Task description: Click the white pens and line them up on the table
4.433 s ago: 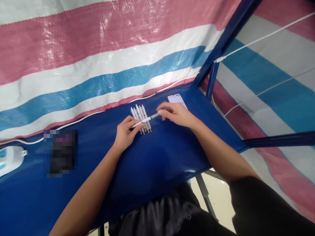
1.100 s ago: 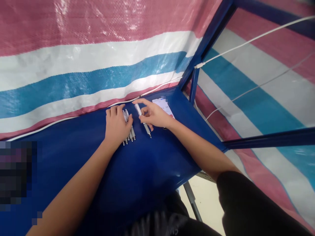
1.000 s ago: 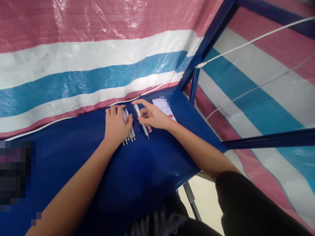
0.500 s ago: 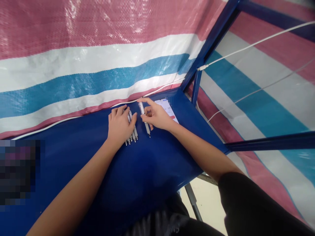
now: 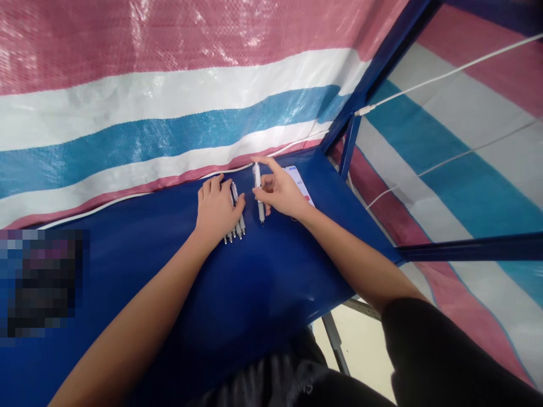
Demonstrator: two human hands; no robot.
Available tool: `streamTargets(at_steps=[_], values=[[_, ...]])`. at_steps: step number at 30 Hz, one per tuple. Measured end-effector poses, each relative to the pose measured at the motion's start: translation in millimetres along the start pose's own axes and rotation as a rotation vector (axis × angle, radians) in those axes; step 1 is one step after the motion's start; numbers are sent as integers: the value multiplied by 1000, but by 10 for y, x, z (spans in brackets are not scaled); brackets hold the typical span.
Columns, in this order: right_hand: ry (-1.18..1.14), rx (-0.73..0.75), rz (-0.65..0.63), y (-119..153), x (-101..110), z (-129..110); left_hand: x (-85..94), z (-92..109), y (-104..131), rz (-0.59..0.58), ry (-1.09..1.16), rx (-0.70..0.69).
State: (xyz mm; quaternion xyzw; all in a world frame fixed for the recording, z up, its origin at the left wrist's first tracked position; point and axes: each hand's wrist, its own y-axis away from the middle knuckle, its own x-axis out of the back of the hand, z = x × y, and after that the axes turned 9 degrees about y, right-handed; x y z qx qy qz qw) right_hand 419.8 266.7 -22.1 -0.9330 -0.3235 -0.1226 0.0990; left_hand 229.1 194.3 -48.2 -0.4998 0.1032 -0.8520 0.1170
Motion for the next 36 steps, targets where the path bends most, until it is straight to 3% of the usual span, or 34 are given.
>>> streamTargets(at_steps=[3,14,23,27,31,36], values=[[-13,-13,42,-13,11,-8,-13,-3,1,19,9,-37],[19,-71,-38,1,46,-52,7,23,9,149,283,-157],[47,-52,-29,1,68,-51,40,47,-27,302,864,-29],[58,-45,-49,15,65,-43,31,-87,-85,369,943,6],[38,-53,-42,7,54,-10,20,-272,-118,436,989,125],[37,-56,29,-25,52,17,22,-331,-107,434,997,192]])
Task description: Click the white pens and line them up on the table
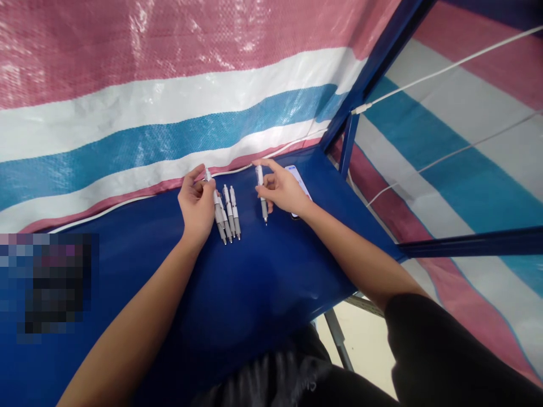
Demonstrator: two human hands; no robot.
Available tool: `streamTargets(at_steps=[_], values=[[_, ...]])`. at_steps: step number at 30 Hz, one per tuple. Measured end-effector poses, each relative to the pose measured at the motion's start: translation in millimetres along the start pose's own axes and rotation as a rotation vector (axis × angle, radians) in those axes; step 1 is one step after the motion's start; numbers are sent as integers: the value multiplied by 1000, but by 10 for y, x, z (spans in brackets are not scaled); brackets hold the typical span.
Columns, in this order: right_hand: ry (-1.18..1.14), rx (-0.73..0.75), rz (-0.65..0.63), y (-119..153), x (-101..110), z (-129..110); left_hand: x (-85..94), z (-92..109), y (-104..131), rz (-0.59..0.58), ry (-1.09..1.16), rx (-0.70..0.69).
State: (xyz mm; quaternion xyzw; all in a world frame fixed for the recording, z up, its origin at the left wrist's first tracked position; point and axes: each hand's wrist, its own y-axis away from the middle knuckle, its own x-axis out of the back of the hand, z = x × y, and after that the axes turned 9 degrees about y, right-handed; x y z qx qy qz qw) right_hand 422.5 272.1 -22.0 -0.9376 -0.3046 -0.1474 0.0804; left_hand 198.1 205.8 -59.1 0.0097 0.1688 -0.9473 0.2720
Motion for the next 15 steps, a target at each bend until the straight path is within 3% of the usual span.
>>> streamTargets(at_steps=[15], values=[[147,-21,-84,90,5,-131,-17,95,73,-34,-25,-91]])
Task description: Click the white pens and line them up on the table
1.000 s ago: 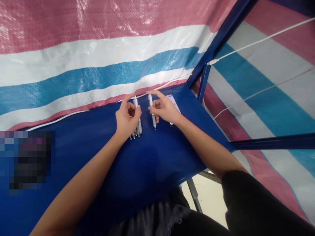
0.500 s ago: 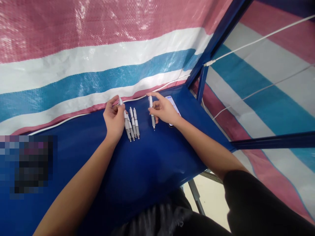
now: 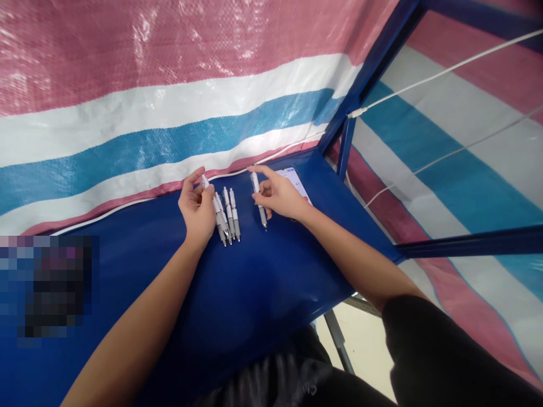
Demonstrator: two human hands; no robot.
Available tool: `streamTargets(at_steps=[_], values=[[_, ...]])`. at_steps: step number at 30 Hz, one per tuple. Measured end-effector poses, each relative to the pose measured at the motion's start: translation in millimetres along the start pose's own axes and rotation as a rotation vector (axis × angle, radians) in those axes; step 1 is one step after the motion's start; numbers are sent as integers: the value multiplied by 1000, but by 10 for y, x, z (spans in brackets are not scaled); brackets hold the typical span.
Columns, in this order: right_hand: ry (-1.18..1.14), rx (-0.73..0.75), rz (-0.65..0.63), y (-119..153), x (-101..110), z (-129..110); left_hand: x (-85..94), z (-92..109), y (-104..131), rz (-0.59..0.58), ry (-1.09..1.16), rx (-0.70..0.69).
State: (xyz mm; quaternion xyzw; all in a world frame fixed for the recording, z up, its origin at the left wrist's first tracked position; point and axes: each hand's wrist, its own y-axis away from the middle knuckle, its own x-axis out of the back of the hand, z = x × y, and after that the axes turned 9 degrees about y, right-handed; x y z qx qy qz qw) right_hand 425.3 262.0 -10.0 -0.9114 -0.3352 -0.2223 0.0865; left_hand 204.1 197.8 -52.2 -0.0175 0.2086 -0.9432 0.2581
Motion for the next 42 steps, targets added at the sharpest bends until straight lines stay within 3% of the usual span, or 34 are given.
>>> streamTargets(at_steps=[3,7,11,17,20,23,27,31,36,38,42], values=[[168,20,-25,14,2,-27,-2,13,-3,-11,26,21],[561,91,13,11,6,-50,1,47,-22,-47,64,41],[875,-7,-58,7,27,-107,12,76,-46,-56,94,49],[943,14,-4,100,-24,-294,40,110,-122,-103,126,52],[961,79,-56,159,-96,-366,63,121,-162,-119,161,58],[828,93,-75,178,-137,-390,66,137,-172,-104,171,73],[371,112,-83,146,-140,-350,15,181,-148,-136,216,70],[99,84,-173,91,-106,-271,15,253,-165,-193,257,87],[-371,-102,-544,62,33,-202,211,391,-284,-613,186,241],[-440,-120,-625,67,81,-192,279,438,-316,-639,159,230],[-360,-38,-590,74,120,-203,306,471,-328,-591,130,197]])
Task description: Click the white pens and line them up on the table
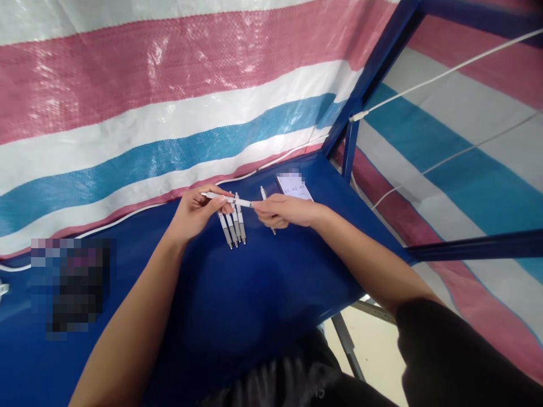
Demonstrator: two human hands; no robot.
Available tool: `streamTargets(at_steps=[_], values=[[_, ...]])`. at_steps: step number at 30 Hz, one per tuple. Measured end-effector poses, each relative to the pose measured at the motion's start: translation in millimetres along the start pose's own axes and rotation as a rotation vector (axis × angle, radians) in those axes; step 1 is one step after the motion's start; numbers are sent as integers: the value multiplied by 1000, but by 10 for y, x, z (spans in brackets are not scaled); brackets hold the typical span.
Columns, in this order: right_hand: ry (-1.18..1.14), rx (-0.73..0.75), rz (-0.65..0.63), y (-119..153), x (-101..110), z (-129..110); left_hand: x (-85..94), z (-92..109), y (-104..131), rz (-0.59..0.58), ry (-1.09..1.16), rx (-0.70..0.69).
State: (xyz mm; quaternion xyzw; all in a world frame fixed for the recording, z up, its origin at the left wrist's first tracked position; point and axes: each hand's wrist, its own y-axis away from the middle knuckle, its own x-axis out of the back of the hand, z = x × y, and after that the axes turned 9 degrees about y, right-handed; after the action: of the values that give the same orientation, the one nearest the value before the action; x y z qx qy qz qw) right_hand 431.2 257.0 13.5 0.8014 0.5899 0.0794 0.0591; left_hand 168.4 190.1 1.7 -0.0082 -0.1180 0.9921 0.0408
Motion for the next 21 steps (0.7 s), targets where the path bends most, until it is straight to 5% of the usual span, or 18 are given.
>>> streamTargets(at_steps=[7,11,16,21], values=[[1001,-60,360,-18,-59,-91,-10,-139,-31,59,18,65],[1246,-189,434,-17,-123,-139,-24,-189,-43,93,40,69],[961,-28,396,-19,-100,-84,-89,-215,-43,117,-4,56],[340,24,242,-13,15,34,-104,-208,-34,71,-1,-61]])
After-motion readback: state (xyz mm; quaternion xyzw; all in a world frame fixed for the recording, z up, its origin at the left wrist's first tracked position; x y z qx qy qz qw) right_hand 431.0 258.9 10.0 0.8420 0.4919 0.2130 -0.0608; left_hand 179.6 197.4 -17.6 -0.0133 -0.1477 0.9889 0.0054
